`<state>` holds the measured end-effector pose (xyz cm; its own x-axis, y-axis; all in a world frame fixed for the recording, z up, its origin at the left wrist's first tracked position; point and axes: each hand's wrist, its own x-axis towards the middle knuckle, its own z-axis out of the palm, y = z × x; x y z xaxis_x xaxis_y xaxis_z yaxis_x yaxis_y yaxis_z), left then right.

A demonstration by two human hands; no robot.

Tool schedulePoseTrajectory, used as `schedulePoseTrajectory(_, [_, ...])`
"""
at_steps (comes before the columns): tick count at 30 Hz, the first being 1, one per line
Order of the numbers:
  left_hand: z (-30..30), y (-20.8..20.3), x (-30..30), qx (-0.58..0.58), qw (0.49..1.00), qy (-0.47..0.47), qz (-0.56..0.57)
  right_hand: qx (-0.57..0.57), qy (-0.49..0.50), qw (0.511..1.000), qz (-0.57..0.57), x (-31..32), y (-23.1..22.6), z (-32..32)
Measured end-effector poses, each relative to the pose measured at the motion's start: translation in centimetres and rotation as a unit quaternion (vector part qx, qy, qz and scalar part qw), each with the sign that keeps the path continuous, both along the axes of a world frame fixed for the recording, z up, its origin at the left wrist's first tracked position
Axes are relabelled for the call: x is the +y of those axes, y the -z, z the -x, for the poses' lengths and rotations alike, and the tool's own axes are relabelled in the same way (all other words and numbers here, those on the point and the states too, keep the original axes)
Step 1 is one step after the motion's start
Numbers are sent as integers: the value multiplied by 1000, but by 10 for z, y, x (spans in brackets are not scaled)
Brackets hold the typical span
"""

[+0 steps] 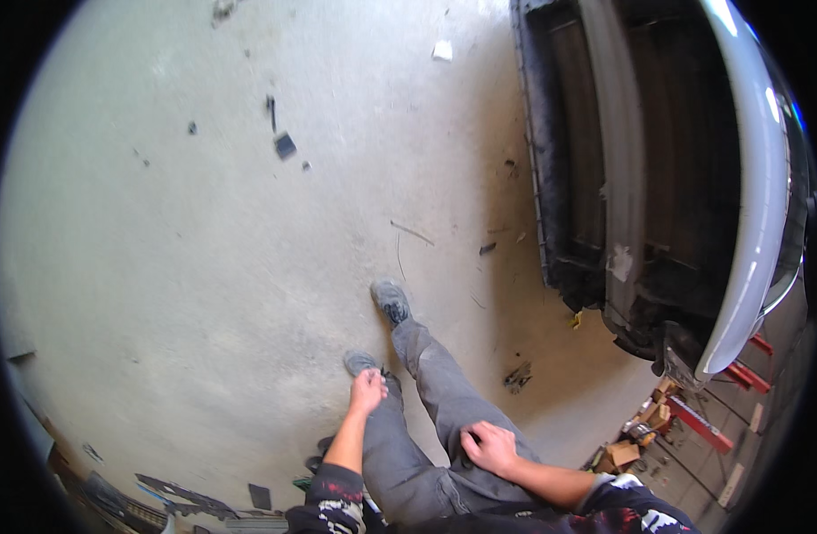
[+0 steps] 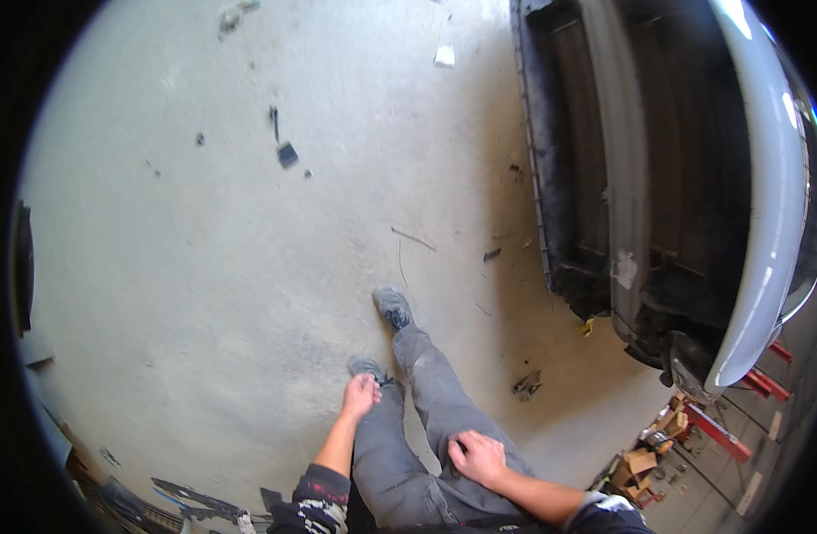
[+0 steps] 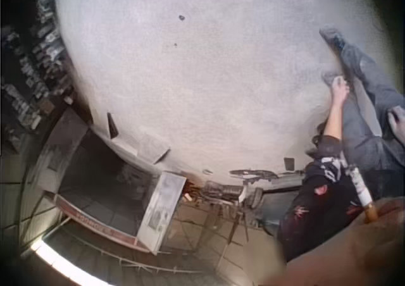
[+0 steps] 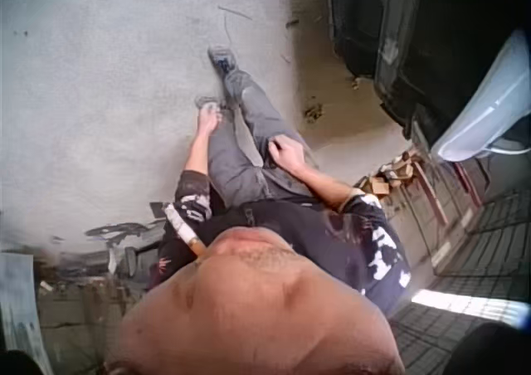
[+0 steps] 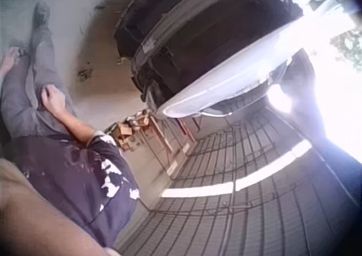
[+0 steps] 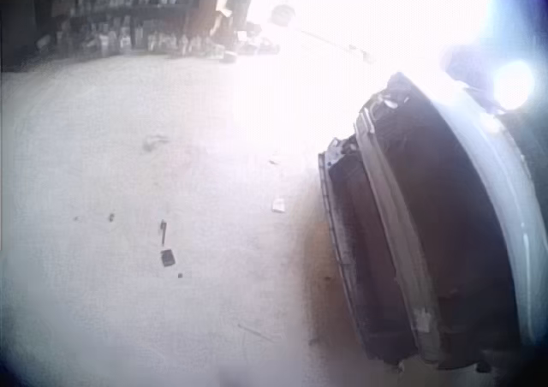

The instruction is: The person collects small debris and tools from the garage floor into a white plastic container, then uses a broom and dustpan to sweep and gather larger pieces of trash. The person walks around the garage, sweeping near parked vehicles and depositing debris into the dustpan.

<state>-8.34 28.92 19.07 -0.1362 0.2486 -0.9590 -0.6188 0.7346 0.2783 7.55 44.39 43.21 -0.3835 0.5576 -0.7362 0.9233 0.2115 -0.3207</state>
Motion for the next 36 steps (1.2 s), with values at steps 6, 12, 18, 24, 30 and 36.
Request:
schedulePoseTrajectory(6, [127, -153, -17, 228, 972, 44, 42, -54, 60, 996, 48, 44, -12, 42])
schedulePoseTrajectory(12, [256, -236, -106, 215, 956, -139, 146, -35, 197, 980, 26, 113, -8, 85])
schedulePoseTrajectory(18, [318, -267, -178, 139, 942, -146, 268, -70, 376, 923, 38, 140, -49, 124])
schedulePoseTrajectory(24, [432, -296, -165, 154, 954, -172, 194, -90, 261, 959, 67, 99, -50, 209])
schedulePoseTrajectory(30, [539, -315, -103, 181, 960, -178, 118, -10, 250, 967, 56, 123, -75, 318])
schedulePoseTrajectory(36, [616, -314, -75, 179, 969, -159, 66, -49, 326, 936, 121, 145, -92, 429])
